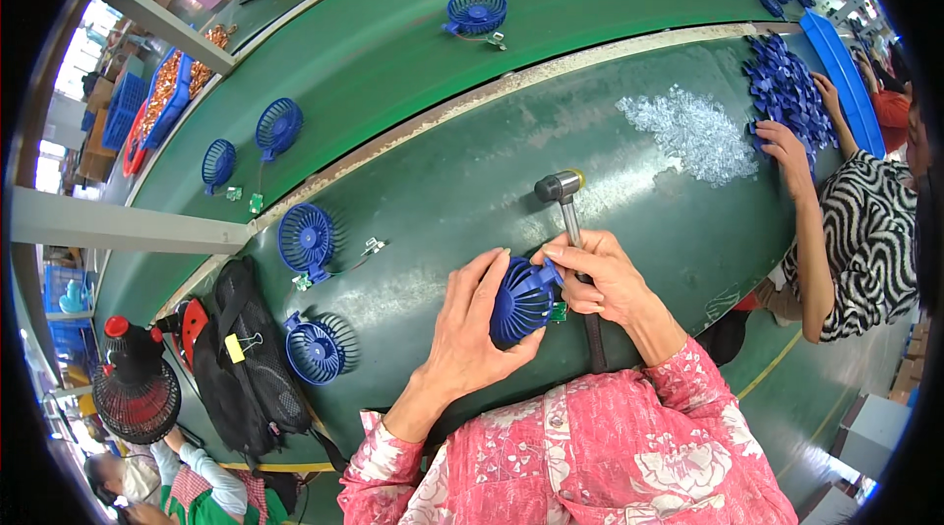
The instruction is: The person assembles portable fan parts by fitting casing components together by hand, securing them with a small mallet, and placing the assembled units onto the conveyor belt.
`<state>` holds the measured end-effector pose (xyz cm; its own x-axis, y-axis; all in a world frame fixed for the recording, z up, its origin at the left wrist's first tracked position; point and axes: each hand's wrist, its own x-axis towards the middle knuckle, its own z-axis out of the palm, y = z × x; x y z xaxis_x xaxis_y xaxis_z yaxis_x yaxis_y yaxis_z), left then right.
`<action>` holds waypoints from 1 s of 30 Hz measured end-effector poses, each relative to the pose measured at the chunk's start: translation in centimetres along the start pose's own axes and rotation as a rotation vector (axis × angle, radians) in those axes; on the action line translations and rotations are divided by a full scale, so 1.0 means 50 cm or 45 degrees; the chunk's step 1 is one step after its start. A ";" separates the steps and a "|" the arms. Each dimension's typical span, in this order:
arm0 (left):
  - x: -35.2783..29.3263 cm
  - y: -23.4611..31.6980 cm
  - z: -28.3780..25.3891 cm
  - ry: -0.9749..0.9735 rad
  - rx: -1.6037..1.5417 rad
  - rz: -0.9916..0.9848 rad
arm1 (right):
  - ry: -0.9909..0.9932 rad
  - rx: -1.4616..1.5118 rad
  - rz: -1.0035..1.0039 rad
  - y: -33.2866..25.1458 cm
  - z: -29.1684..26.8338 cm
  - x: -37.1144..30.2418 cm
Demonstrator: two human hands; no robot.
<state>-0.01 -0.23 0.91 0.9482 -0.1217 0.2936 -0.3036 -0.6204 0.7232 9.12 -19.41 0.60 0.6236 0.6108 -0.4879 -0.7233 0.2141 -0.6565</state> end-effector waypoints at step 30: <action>0.165 -0.027 -0.105 -0.013 0.174 -0.205 | 0.669 -0.971 -0.780 -0.043 0.041 -0.013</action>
<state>7.71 3.65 5.63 0.9845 -0.0199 0.1745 -0.1333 -0.7316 0.6686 9.68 -18.69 3.52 0.9919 0.1244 -0.0244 0.0097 -0.2662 -0.9639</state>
